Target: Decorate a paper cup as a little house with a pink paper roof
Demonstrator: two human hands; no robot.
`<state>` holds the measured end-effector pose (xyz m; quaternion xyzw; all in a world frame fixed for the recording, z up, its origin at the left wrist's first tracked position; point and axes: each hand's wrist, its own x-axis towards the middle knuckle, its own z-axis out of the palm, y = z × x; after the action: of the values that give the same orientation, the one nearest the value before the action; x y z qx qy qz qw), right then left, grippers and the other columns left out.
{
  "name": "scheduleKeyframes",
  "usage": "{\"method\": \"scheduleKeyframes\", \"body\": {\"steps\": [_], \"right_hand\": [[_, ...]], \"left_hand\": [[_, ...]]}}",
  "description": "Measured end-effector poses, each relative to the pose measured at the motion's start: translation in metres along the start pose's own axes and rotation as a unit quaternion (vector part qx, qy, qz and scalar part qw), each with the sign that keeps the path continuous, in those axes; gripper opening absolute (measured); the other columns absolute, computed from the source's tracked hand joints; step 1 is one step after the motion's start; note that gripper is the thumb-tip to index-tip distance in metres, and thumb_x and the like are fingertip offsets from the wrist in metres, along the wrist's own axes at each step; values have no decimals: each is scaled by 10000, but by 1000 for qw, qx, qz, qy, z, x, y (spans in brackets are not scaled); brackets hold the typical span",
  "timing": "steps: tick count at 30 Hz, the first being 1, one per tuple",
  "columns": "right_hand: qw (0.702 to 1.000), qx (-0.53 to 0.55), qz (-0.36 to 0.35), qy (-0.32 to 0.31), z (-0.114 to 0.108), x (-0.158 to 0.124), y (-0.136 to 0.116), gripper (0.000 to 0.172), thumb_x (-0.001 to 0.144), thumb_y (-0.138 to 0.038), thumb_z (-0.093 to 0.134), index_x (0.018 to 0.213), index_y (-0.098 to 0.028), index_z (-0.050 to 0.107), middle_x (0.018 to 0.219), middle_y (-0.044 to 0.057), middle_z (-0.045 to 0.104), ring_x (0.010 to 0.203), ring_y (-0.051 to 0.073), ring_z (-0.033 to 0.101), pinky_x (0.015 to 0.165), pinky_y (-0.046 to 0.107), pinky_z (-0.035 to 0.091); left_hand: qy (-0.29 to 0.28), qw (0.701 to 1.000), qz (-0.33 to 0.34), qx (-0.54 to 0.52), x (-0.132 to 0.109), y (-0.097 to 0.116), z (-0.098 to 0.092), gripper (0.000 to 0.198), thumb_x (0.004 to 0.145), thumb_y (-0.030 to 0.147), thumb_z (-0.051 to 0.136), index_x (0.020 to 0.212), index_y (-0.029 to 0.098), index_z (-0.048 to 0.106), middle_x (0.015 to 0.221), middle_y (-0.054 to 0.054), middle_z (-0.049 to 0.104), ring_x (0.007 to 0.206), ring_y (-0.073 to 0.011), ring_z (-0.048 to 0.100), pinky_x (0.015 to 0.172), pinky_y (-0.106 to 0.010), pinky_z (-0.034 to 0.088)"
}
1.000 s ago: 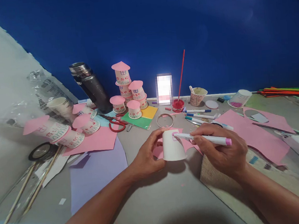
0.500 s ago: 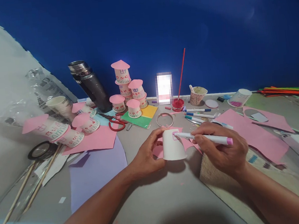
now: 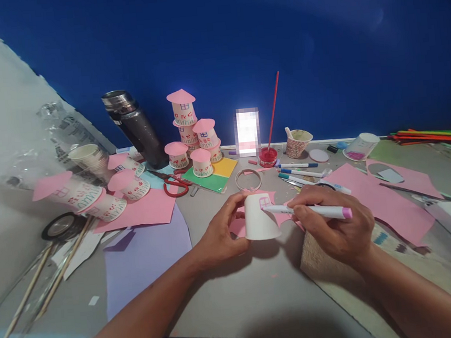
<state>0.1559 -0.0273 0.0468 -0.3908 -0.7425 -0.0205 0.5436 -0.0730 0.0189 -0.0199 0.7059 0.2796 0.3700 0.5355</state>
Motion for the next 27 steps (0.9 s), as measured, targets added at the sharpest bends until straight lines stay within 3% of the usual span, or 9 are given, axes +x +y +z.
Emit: {"method": "scheduleKeyframes", "body": {"steps": [12, 27], "right_hand": [[1000, -12, -12, -4, 1, -2, 4, 147, 932, -115, 645, 858, -231, 696, 715, 1, 777, 593, 177, 724, 559, 281, 554], [1000, 9, -6, -10, 0, -2, 1, 169, 919, -114, 629, 824, -236, 696, 675, -3, 764, 563, 175, 712, 544, 295, 549]], "left_hand": [[-6, 999, 11, 36, -1, 3, 0, 838, 736, 35, 723, 1498, 298, 497, 1621, -121, 486, 1448, -345, 533, 1183, -484, 473], [-4, 1000, 0, -27, 0, -3, -1, 861, 717, 28, 740, 1502, 291, 503, 1585, -117, 517, 1448, -337, 537, 1202, -472, 448]]}}
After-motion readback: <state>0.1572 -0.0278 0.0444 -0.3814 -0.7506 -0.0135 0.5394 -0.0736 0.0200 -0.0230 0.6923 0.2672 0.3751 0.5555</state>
